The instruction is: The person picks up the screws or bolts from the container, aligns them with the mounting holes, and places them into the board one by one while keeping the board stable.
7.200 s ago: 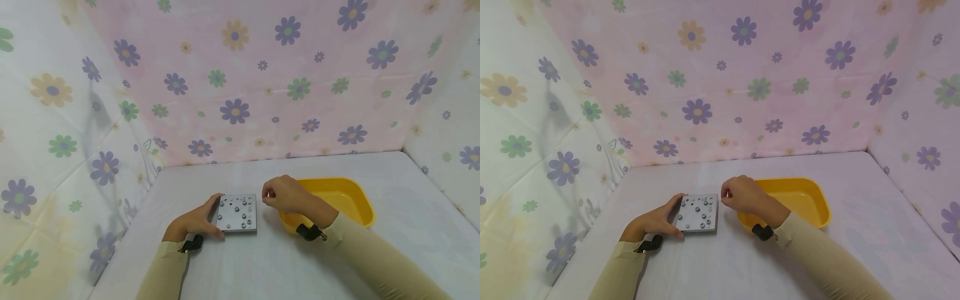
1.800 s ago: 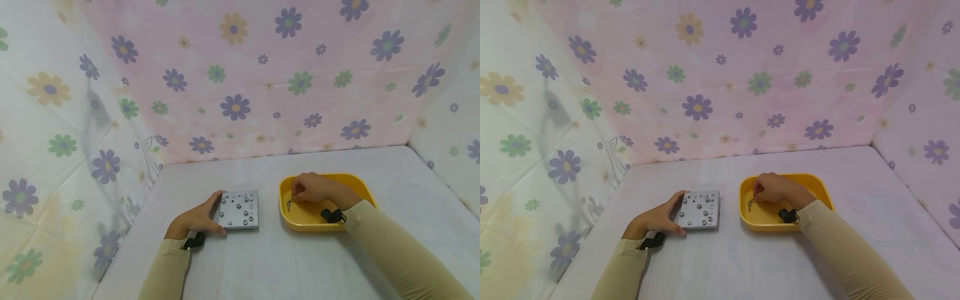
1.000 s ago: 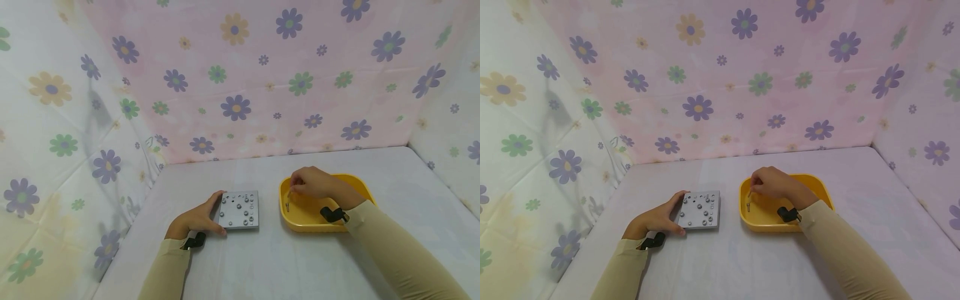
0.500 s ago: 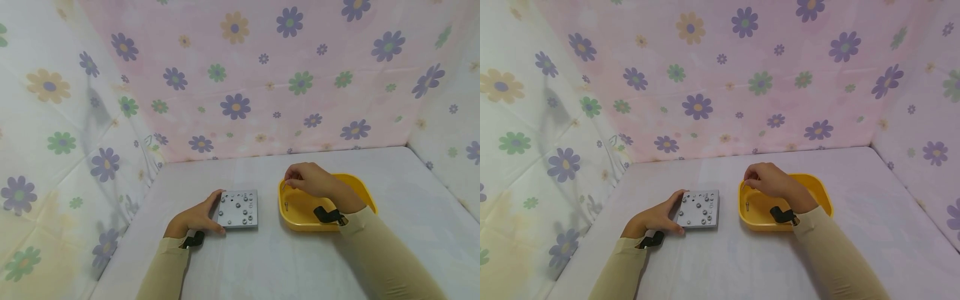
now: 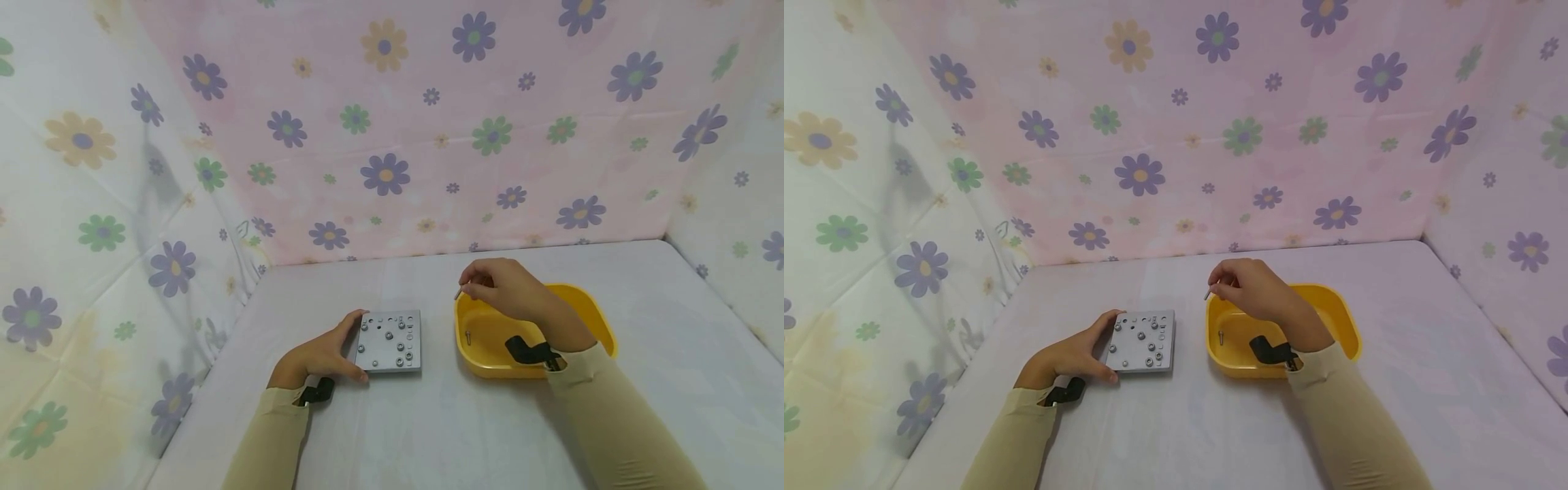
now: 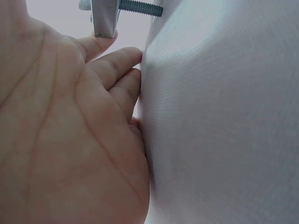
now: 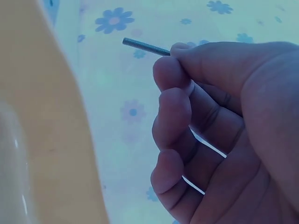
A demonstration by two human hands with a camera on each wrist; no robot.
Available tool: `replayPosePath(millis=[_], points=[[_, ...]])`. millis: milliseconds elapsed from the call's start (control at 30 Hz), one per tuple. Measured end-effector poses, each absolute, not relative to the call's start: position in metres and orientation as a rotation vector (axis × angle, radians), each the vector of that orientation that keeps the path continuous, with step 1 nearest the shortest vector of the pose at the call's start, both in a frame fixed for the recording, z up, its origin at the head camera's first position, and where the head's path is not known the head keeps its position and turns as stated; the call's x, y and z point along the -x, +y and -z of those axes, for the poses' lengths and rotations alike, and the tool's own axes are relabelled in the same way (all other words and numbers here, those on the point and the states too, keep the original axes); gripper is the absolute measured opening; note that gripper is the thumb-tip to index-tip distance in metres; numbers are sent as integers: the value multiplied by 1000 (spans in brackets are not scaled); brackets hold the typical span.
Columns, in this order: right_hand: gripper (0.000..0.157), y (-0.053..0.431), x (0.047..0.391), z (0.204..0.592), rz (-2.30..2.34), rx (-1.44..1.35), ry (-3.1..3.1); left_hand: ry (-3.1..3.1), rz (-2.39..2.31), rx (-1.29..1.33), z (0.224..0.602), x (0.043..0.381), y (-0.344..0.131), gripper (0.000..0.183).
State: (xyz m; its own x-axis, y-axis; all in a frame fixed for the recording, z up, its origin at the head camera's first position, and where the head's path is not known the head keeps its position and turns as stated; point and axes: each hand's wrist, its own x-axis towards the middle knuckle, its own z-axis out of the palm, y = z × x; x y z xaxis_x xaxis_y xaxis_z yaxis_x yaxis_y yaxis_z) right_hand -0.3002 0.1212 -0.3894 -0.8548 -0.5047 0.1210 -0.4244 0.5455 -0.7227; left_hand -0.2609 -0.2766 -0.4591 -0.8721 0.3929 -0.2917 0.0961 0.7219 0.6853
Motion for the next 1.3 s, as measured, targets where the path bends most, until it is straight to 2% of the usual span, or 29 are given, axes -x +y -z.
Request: replayPosePath(millis=[733,1300], points=[[10,104,297,371,1333,855,2698,2507,-959,-393,462,262,-278,134],[4,68,296,369,1467,901,2711,2510,-950,-373,461,262,-279,135]])
